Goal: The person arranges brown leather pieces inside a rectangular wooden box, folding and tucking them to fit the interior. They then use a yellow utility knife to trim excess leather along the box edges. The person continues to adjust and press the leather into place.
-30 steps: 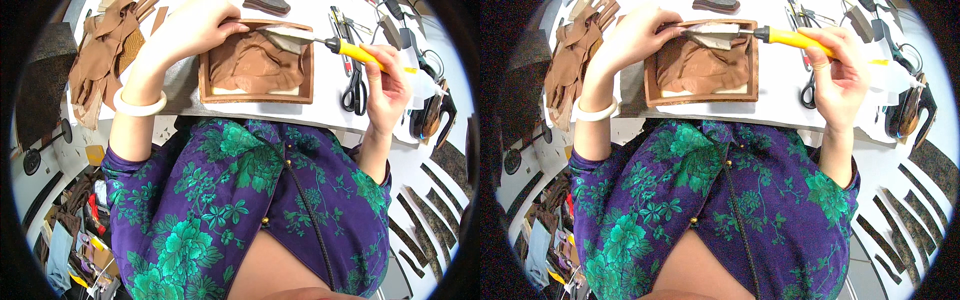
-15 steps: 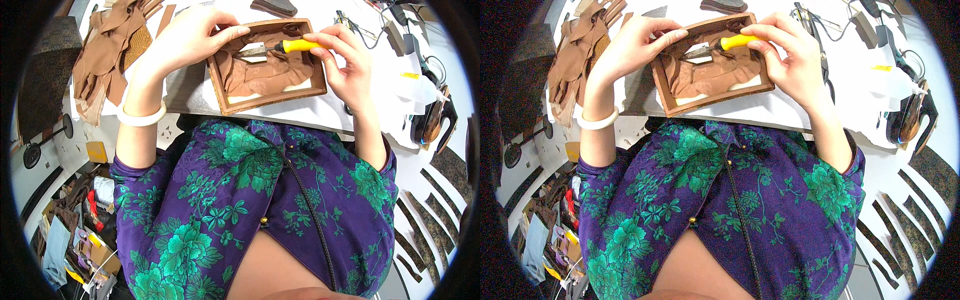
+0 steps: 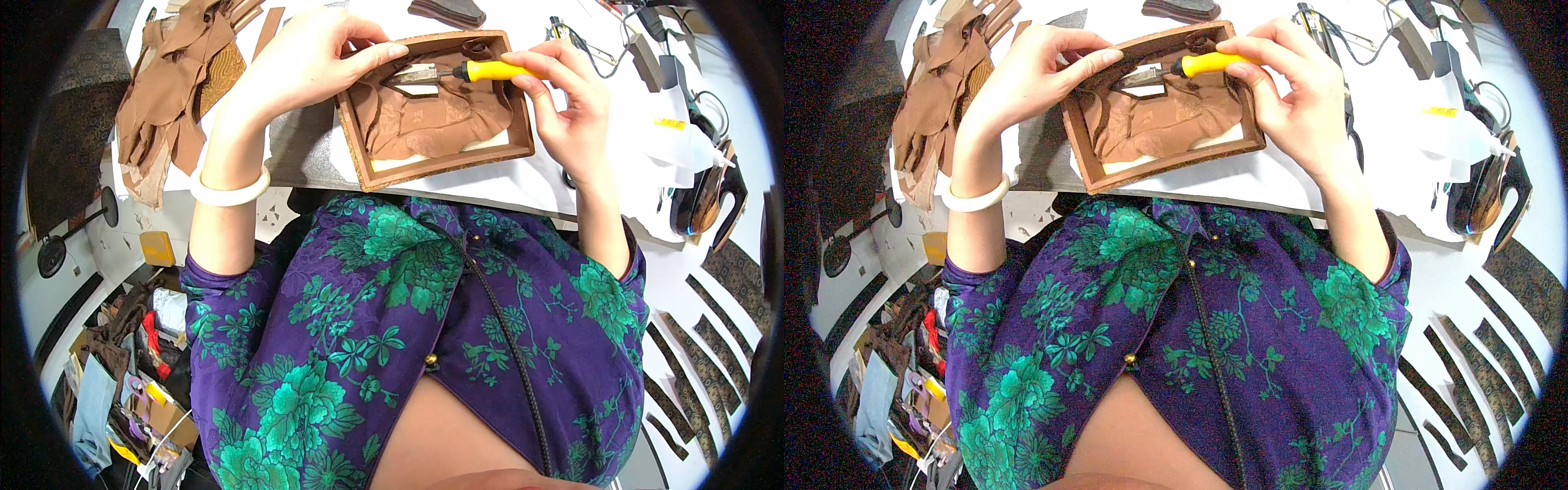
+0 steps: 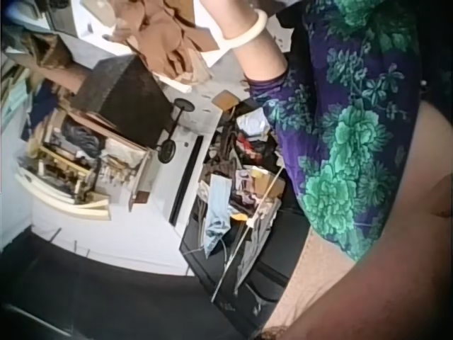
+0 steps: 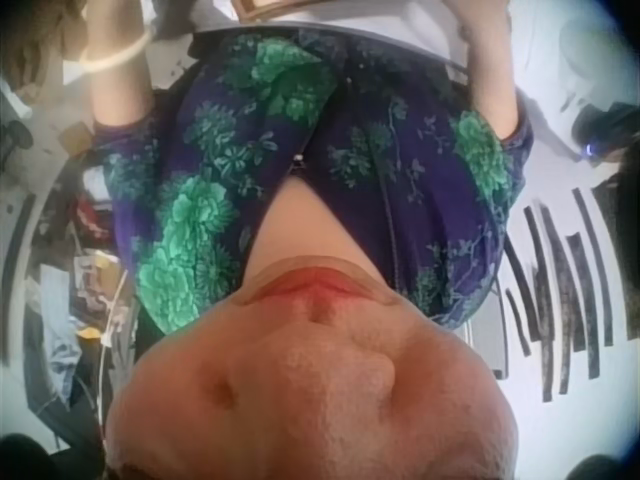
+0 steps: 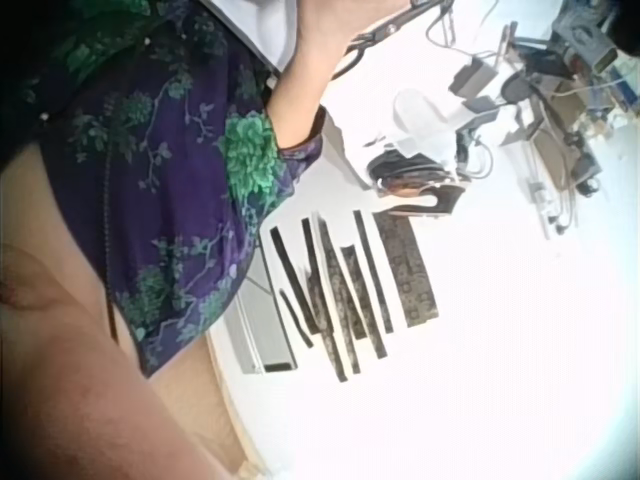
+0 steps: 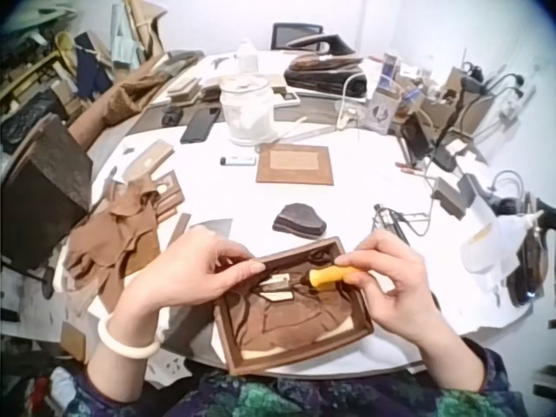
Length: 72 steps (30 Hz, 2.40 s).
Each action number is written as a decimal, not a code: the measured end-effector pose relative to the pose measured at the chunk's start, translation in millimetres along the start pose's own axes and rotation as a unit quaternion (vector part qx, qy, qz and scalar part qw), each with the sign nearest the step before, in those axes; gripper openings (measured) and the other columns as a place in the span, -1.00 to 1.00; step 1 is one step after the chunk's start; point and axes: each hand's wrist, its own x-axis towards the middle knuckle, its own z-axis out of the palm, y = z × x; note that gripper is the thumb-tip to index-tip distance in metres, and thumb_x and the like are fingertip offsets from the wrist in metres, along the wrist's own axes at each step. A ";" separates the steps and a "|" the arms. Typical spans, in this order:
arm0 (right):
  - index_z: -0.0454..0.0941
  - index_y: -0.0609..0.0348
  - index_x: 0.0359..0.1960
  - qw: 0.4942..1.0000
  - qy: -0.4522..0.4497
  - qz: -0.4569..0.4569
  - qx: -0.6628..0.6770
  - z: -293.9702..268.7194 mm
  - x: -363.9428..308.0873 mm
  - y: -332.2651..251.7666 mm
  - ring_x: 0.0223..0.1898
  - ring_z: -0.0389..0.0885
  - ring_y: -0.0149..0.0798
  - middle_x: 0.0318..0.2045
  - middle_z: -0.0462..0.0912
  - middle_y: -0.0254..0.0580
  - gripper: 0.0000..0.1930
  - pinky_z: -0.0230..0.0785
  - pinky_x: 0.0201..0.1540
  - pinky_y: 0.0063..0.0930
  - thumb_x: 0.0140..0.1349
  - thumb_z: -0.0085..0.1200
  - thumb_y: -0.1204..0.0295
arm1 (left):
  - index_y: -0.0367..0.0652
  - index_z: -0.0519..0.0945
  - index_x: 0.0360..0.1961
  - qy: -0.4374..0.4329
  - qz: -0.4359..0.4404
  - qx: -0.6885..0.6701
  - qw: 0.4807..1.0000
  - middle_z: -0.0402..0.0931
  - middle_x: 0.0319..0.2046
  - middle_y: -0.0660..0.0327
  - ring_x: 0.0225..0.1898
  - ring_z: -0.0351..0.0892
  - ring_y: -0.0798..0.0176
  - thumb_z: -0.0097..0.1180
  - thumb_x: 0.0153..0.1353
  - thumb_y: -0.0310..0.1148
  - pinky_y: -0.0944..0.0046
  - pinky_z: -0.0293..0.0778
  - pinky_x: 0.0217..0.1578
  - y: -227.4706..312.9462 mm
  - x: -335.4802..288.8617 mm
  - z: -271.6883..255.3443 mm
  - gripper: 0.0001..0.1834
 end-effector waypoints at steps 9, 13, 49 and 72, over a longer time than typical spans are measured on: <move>0.81 0.19 -0.03 1.000 0.020 0.006 -0.017 -0.2 -3.1 -6.7 -0.22 0.73 -0.21 -0.25 0.70 -0.18 -0.74 0.56 -0.12 -0.43 0.25 0.34 0.66 | -0.27 0.82 -0.04 -0.001 0.001 -0.015 1.000 0.78 -0.38 0.19 -0.38 0.71 0.40 0.33 0.49 -0.14 0.28 0.65 -0.28 0.5 0.9 0.5 -0.64; 0.82 0.20 -0.04 1.000 0.011 0.019 -0.011 -0.6 -2.7 -6.5 -0.19 0.72 -0.22 -0.25 0.70 -0.18 -0.75 0.54 -0.11 -0.44 0.26 0.34 0.65 | -0.28 0.82 -0.05 -0.001 0.006 -0.023 1.000 0.76 -0.42 0.18 -0.43 0.64 0.41 0.32 0.49 -0.14 0.29 0.59 -0.34 -0.5 -0.2 1.5 -0.64; 0.82 0.15 -0.03 0.998 0.039 0.026 -0.040 -5.4 -14.1 -4.4 -0.22 0.71 -0.27 -0.27 0.67 -0.22 -0.74 0.54 -0.12 -0.48 0.28 0.29 0.68 | -0.24 0.73 0.03 0.066 -0.020 -0.011 0.998 0.61 -0.50 0.28 -0.45 0.49 0.52 0.26 0.55 -0.11 0.35 0.43 -0.43 17.0 7.8 22.4 -0.64; 0.81 0.11 -0.05 1.000 -0.003 -0.018 -0.016 3.3 3.6 -17.5 -0.24 0.73 -0.19 -0.27 0.70 -0.24 -0.74 0.57 -0.17 -0.42 0.23 0.37 0.62 | -0.20 0.60 0.23 0.236 -0.186 0.092 0.949 0.64 -0.25 0.20 -0.29 0.62 0.37 0.46 0.34 -0.19 0.31 0.54 -0.25 41.5 -58.2 32.3 -0.47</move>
